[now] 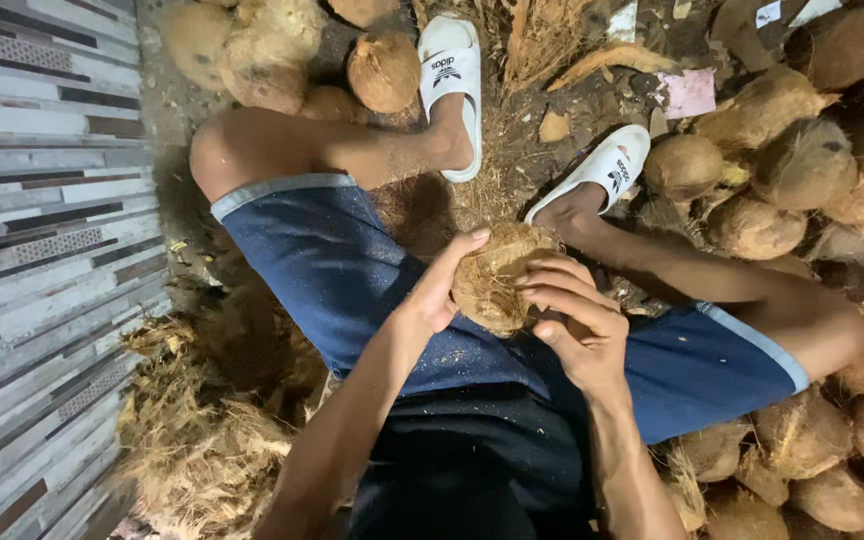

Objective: The person sits cross-legged on the floor and uses their hands to peel the fibrous husk off a coconut. They rotate the coconut and pull away the fibers, then place the peeled coconut on the floor and pick up another one to continue the process.

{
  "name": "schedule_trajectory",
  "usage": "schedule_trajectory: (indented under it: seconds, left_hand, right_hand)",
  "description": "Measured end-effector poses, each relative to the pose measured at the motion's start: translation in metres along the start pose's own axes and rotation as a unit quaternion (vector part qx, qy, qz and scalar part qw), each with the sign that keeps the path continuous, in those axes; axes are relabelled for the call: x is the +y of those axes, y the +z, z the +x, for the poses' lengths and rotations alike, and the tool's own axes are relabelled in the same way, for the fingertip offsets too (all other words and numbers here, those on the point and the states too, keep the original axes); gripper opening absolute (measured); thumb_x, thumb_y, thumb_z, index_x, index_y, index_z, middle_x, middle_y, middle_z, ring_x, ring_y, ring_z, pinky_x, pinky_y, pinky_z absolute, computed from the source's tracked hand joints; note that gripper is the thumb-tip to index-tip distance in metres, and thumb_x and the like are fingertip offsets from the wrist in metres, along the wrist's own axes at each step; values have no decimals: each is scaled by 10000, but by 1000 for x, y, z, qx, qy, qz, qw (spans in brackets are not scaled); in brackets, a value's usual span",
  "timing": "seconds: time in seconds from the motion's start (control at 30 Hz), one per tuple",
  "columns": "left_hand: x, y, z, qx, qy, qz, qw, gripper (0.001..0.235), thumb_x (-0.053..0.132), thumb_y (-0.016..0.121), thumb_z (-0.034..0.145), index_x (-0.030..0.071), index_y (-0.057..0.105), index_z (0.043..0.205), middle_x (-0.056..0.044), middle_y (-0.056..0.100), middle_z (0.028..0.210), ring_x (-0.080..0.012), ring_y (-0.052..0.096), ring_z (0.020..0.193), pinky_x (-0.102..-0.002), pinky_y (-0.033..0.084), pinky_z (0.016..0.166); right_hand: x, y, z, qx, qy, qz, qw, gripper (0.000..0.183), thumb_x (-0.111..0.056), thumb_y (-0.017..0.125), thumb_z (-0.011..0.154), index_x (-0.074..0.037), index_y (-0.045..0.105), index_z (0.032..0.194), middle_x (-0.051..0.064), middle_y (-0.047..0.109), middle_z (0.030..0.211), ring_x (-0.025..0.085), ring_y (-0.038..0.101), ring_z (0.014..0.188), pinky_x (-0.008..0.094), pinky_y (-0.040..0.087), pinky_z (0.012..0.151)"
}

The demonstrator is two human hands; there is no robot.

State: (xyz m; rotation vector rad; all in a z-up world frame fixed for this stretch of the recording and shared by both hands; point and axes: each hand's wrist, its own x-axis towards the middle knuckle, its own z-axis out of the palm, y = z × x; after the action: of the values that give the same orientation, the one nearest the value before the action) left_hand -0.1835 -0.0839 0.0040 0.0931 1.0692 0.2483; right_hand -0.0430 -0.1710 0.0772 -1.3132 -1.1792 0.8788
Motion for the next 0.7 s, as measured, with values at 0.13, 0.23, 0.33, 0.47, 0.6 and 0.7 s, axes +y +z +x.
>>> schedule_trajectory:
  seconds: [0.13, 0.23, 0.33, 0.47, 0.6, 0.7]
  left_hand:
    - [5, 7, -5, 6, -26, 42, 999, 994, 542, 820, 680, 9, 460, 1438, -278, 563, 1324, -422, 601, 1169, -605, 499, 922]
    - [4, 5, -3, -2, -39, 92, 995, 1009, 562, 817, 671, -1, 460, 1428, -278, 570, 1319, -436, 612, 1154, -621, 510, 899]
    - [5, 7, -3, -13, -55, 141, 988, 1011, 564, 811, 668, -16, 462, 1418, -285, 564, 1327, -440, 610, 1157, -619, 515, 898]
    - [22, 25, -21, -25, -81, 218, 972, 1023, 601, 762, 658, -15, 467, 1420, -296, 551, 1353, -439, 603, 1184, -596, 516, 909]
    - [23, 29, -10, -41, -79, 276, 957, 1031, 691, 648, 737, -24, 420, 1445, -308, 532, 1368, -434, 579, 1223, -598, 493, 947]
    - [25, 24, -11, -50, -20, 442, 896, 916, 774, 466, 830, 47, 570, 1377, -235, 530, 1427, -393, 440, 1375, -520, 340, 1147]
  right_hand:
    - [20, -11, -6, -15, 33, 39, 999, 308, -221, 739, 826, 27, 725, 1007, 193, 698, 986, 348, 588, 1014, 520, 429, 978]
    - [19, -18, -4, -58, 56, 18, 997, 328, -229, 797, 773, -4, 732, 1002, 168, 679, 943, 307, 575, 932, 473, 443, 885]
    - [31, -19, -16, -52, 68, 19, 996, 298, -181, 825, 741, 11, 718, 943, 181, 669, 877, 298, 599, 829, 422, 464, 747]
    - [62, -19, -48, 22, 84, 79, 993, 244, -60, 827, 732, 66, 667, 866, 188, 649, 810, 266, 619, 740, 359, 487, 647]
    - [67, -18, -46, 56, 110, 168, 978, 172, 7, 742, 820, 76, 605, 899, 193, 626, 778, 227, 655, 606, 340, 557, 553]
    - [79, -20, -57, 109, 126, 160, 973, 207, -4, 799, 767, 61, 621, 852, 183, 609, 805, 245, 626, 755, 315, 493, 653]
